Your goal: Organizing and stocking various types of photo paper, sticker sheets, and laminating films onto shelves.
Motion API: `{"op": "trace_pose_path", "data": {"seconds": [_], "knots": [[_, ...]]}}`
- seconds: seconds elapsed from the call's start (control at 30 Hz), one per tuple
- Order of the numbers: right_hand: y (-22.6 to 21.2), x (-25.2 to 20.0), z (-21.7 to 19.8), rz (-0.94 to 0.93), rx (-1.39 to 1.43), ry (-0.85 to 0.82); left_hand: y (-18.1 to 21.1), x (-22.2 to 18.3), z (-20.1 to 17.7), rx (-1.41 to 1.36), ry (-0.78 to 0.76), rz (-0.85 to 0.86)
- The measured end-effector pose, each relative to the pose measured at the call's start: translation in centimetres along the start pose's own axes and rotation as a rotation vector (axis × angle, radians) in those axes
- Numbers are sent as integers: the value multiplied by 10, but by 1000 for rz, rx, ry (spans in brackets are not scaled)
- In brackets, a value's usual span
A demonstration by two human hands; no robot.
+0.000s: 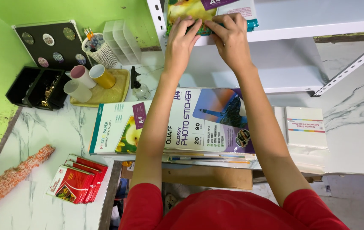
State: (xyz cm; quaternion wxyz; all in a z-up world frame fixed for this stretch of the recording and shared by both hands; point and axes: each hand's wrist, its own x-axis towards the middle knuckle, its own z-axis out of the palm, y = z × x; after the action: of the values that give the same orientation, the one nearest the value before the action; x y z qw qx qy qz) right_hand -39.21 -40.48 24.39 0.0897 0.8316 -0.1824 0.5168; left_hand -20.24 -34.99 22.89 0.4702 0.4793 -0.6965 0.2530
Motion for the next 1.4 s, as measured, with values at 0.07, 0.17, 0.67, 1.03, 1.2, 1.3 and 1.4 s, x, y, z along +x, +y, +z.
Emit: {"op": "trace_pose_path", "data": {"seconds": [0.07,0.17,0.67,1.03,1.2,1.3,1.4], "knots": [[-1,-2,0,-2,8,-9,0,0,-1,-1,-6,-10],[-5,-6,2,5,13,-17,1,-2,1,10,-8,-14],[-195,-38,57,82,500,-328,33,-155,-147,-179,96,-577],[-320,-142,162,-11,320,-895,33,-392,-205,136,239,-1100],[-355,-149,154,-92,195,-926,26,-439,-210,-467,566,-1406],[-353,-181,171,-127,-73,-673,18,-440,-221,-737,595,-1438],[-348,-179,168,-32,78,-681,9,-433,-229,-881,627,-1494]]}}
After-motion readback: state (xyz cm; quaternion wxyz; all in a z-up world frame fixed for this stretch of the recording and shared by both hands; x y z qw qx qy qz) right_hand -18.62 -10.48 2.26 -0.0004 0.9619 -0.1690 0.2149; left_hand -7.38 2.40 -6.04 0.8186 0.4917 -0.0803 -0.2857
